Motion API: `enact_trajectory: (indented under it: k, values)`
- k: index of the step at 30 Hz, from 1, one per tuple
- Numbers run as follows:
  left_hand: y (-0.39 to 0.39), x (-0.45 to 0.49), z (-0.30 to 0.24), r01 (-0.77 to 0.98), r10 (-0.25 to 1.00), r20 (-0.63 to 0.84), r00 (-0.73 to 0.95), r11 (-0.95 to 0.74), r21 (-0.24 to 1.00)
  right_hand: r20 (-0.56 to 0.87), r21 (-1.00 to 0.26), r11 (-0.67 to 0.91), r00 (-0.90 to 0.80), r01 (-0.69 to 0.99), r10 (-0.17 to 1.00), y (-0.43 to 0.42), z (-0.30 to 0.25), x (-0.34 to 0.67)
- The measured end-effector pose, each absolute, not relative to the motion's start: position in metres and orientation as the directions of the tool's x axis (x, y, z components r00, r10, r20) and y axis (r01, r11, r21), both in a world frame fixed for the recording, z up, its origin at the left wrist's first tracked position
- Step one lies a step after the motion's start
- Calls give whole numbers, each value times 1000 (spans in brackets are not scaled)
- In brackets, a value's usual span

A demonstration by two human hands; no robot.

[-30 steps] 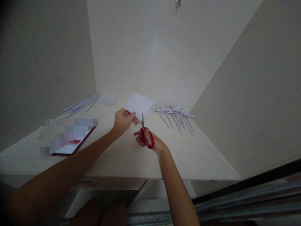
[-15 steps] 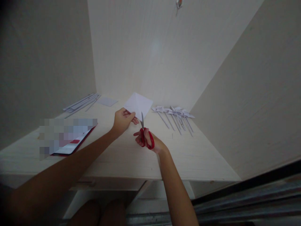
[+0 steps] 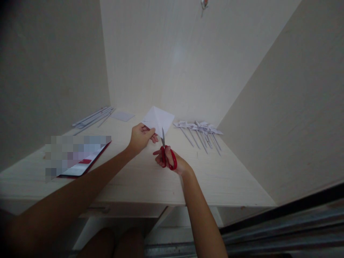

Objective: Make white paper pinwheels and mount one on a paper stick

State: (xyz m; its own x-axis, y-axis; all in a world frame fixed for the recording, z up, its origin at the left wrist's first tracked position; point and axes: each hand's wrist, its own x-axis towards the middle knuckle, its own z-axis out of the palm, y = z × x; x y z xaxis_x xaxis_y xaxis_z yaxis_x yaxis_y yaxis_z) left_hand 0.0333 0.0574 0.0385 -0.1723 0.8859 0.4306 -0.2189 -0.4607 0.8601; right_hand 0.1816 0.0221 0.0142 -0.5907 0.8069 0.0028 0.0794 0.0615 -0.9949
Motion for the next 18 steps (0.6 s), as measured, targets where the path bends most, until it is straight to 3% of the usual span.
enact_trajectory:
  k: [18]
  values:
    - [57,31,39,-228,843,527,-109,-537,812,59,-994,103,-611,37,789,21,14,180]
